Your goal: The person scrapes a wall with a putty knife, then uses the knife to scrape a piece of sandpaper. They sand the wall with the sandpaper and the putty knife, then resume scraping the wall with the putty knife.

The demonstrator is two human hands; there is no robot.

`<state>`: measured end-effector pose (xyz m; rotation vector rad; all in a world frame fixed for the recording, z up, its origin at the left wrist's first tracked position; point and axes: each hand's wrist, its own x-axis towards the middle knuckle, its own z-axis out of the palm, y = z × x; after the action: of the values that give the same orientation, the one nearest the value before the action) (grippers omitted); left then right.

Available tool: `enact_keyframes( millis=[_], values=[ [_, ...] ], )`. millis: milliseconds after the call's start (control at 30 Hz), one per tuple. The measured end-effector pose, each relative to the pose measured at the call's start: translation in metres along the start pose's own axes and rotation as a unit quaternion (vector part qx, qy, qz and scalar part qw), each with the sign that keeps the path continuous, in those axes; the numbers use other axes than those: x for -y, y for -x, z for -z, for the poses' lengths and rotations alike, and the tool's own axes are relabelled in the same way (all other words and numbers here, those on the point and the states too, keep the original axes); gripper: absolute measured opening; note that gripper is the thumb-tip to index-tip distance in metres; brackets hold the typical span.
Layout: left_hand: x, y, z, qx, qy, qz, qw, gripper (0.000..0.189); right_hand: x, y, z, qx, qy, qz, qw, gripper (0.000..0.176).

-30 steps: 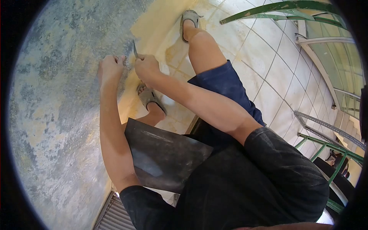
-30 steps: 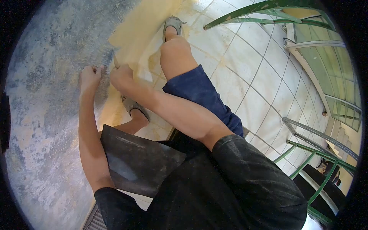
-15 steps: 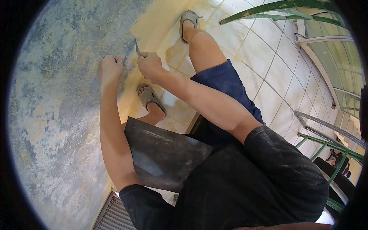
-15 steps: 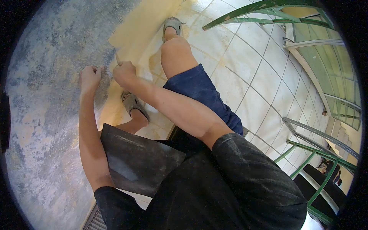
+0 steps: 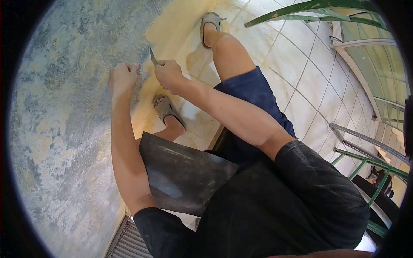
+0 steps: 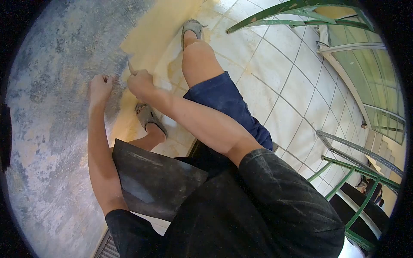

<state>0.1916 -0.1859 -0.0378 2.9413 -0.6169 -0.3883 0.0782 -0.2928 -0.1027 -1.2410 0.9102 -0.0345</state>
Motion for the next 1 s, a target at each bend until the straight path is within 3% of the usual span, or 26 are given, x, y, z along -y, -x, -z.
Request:
enact_keyframes(
  millis=[67,167,400,500,600,667,800,867,1000],
  values=[
    [0.000,0.000,-0.001,0.001,-0.001,-0.001,1.000,0.042,-0.003,0.000,0.004,0.038,-0.012,0.003,0.999,0.043],
    [0.003,0.002,-0.003,-0.034,0.010,-0.022,0.999,0.042,-0.006,0.005,0.003,0.001,0.042,0.030,0.999,0.041],
    [-0.001,0.010,0.003,-0.037,0.004,-0.024,0.999,0.040,-0.006,0.004,-0.004,-0.002,0.021,0.032,0.999,0.039],
    [-0.002,0.011,0.003,-0.030,-0.002,-0.022,0.999,0.040,-0.018,-0.002,-0.012,-0.025,0.015,0.019,0.999,0.038],
    [-0.003,0.009,0.005,-0.031,-0.002,-0.026,0.999,0.041,-0.021,-0.018,-0.016,-0.063,0.050,0.070,0.994,0.037],
    [-0.002,0.010,0.005,-0.022,-0.007,-0.022,0.999,0.041,-0.017,-0.026,-0.012,-0.091,-0.015,0.033,0.995,0.038],
    [-0.006,0.007,0.007,-0.011,0.000,-0.009,1.000,0.041,-0.013,-0.006,-0.010,-0.058,0.034,0.061,0.996,0.036],
    [-0.005,0.006,0.004,0.006,-0.002,-0.002,1.000,0.041,-0.003,-0.005,-0.001,-0.032,-0.040,0.009,0.999,0.034],
    [-0.003,0.005,0.004,-0.008,0.007,-0.013,1.000,0.040,-0.003,-0.003,-0.006,-0.033,-0.032,0.012,0.999,0.033]
  ],
)
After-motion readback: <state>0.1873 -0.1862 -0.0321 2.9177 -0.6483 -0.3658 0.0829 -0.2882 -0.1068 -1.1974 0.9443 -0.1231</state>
